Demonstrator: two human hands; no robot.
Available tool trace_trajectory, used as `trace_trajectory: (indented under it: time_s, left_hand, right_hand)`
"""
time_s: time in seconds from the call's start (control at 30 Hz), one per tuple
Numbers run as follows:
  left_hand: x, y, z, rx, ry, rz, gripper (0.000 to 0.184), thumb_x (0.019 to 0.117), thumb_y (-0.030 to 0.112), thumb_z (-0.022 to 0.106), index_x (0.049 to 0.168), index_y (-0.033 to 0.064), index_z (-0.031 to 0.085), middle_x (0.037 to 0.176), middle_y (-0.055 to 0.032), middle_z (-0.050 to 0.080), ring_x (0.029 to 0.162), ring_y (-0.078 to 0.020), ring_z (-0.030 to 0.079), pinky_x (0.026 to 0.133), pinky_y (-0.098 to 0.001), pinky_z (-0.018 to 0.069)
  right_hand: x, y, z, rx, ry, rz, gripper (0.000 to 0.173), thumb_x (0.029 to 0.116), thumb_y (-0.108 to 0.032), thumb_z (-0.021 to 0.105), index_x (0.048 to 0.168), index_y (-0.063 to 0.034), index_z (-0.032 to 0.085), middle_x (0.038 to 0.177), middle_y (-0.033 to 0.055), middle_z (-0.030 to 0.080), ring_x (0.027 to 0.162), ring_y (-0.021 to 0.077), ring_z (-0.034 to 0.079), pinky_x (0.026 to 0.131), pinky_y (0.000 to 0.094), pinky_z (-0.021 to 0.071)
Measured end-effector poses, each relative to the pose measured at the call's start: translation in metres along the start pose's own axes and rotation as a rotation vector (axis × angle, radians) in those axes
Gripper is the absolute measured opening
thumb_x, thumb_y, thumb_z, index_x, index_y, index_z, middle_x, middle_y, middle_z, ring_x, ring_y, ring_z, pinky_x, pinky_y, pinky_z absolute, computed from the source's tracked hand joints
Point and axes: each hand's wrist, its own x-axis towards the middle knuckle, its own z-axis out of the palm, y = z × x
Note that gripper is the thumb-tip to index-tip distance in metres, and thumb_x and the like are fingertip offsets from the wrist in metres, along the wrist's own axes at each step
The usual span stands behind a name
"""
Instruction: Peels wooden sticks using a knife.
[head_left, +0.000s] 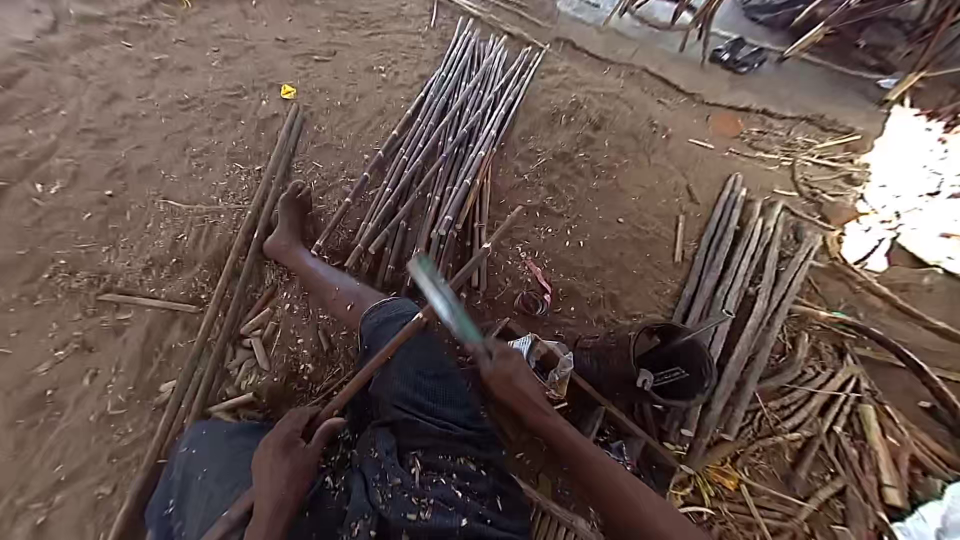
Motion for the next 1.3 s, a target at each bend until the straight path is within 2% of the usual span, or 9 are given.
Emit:
trace_trajectory:
  time_s: [0.2,0.33,0.5,0.63,0.77,0.9,1.0,1.13,1.3]
  left_hand:
    - [0.004,-0.004,0.005,-0.020,0.017,0.049,0.059,0.0911,0.065,0.062,0.100,0.0080,0.077,0.093,-0.0094,0.074,0.080,-0.0275,0.071,0.073,-0.0551,0.0579]
    - [0.012,-0.006,0.001,-0.005,-0.014,0.011,0.058,0.0935,0.065,0.057,0.101,0.0110,0.078,0.093,-0.0070,0.074,0.082,-0.0254,0.071,0.076,-0.0545,0.0574]
    - [0.012,-0.012,-0.005,-0.009,-0.208,-0.147,0.054,0.0999,0.063,0.048,0.104,0.0167,0.077,0.085,-0.0055,0.072,0.079,-0.0262,0.070,0.075,-0.0578,0.0541]
    - [0.026,-0.022,-0.008,-0.070,-0.309,-0.175,0.053,0.1023,0.059,0.045,0.098,0.0161,0.076,0.077,-0.0016,0.069,0.070,-0.0213,0.066,0.071,-0.0523,0.0541]
    - [0.027,-0.025,-0.004,-0.164,-0.353,-0.168,0.055,0.1019,0.060,0.042,0.087,0.0162,0.071,0.066,0.0022,0.061,0.059,-0.0164,0.058,0.062,-0.0453,0.0509]
    - [0.030,-0.033,-0.009,-0.214,-0.401,-0.162,0.059,0.1008,0.062,0.041,0.086,0.0141,0.072,0.062,0.0019,0.059,0.053,-0.0158,0.056,0.056,-0.0435,0.0499]
    - [0.031,-0.027,-0.004,-0.190,-0.400,-0.159,0.056,0.1028,0.060,0.041,0.094,0.0135,0.072,0.065,0.0006,0.060,0.056,-0.0177,0.057,0.060,-0.0454,0.0506]
    - [0.036,-0.027,-0.002,-0.196,-0.411,-0.134,0.058,0.1014,0.062,0.042,0.106,0.0090,0.066,0.069,-0.0034,0.061,0.059,-0.0210,0.060,0.060,-0.0470,0.0532]
    - [0.040,-0.032,-0.002,-0.208,-0.470,-0.120,0.064,0.1029,0.065,0.033,0.099,0.0086,0.064,0.067,-0.0037,0.059,0.057,-0.0211,0.059,0.060,-0.0457,0.0518]
  right_hand:
    - [0.023,0.020,-0.015,0.082,0.046,0.065,0.054,0.1054,-0.054,0.049,0.101,-0.0047,0.069,0.077,0.0145,0.065,0.070,0.0306,0.065,0.068,0.0537,0.0545]
    - [-0.020,-0.001,0.007,-0.224,-0.331,-0.168,0.058,0.1034,-0.061,0.043,0.105,-0.0073,0.066,0.092,0.0180,0.068,0.091,0.0372,0.069,0.080,0.0611,0.0536]
    - [0.015,0.029,0.005,0.099,0.127,0.054,0.056,0.1047,-0.056,0.049,0.097,-0.0046,0.069,0.075,0.0158,0.064,0.070,0.0332,0.065,0.068,0.0568,0.0536]
    - [-0.019,0.008,0.010,-0.230,-0.244,-0.159,0.056,0.1053,-0.058,0.040,0.108,-0.0083,0.066,0.091,0.0178,0.069,0.091,0.0379,0.070,0.080,0.0607,0.0546]
    - [0.016,0.023,-0.002,0.067,0.113,0.065,0.053,0.1048,-0.054,0.050,0.099,-0.0049,0.069,0.078,0.0149,0.065,0.074,0.0321,0.066,0.072,0.0550,0.0541]
    - [0.000,0.020,0.000,0.015,-0.129,-0.050,0.052,0.1032,-0.058,0.048,0.100,-0.0107,0.069,0.082,0.0089,0.066,0.079,0.0251,0.066,0.077,0.0502,0.0544]
    - [0.019,0.029,-0.009,0.124,0.043,0.059,0.050,0.1043,-0.053,0.053,0.098,-0.0058,0.068,0.074,0.0099,0.064,0.066,0.0249,0.064,0.065,0.0472,0.0545]
    - [-0.016,0.011,0.005,-0.173,-0.241,-0.093,0.057,0.1047,-0.059,0.041,0.107,-0.0084,0.067,0.090,0.0162,0.069,0.089,0.0353,0.070,0.079,0.0595,0.0547]
    - [0.012,0.024,0.002,0.060,0.013,0.055,0.052,0.1050,-0.054,0.049,0.105,-0.0059,0.070,0.083,0.0123,0.067,0.074,0.0277,0.067,0.072,0.0501,0.0561]
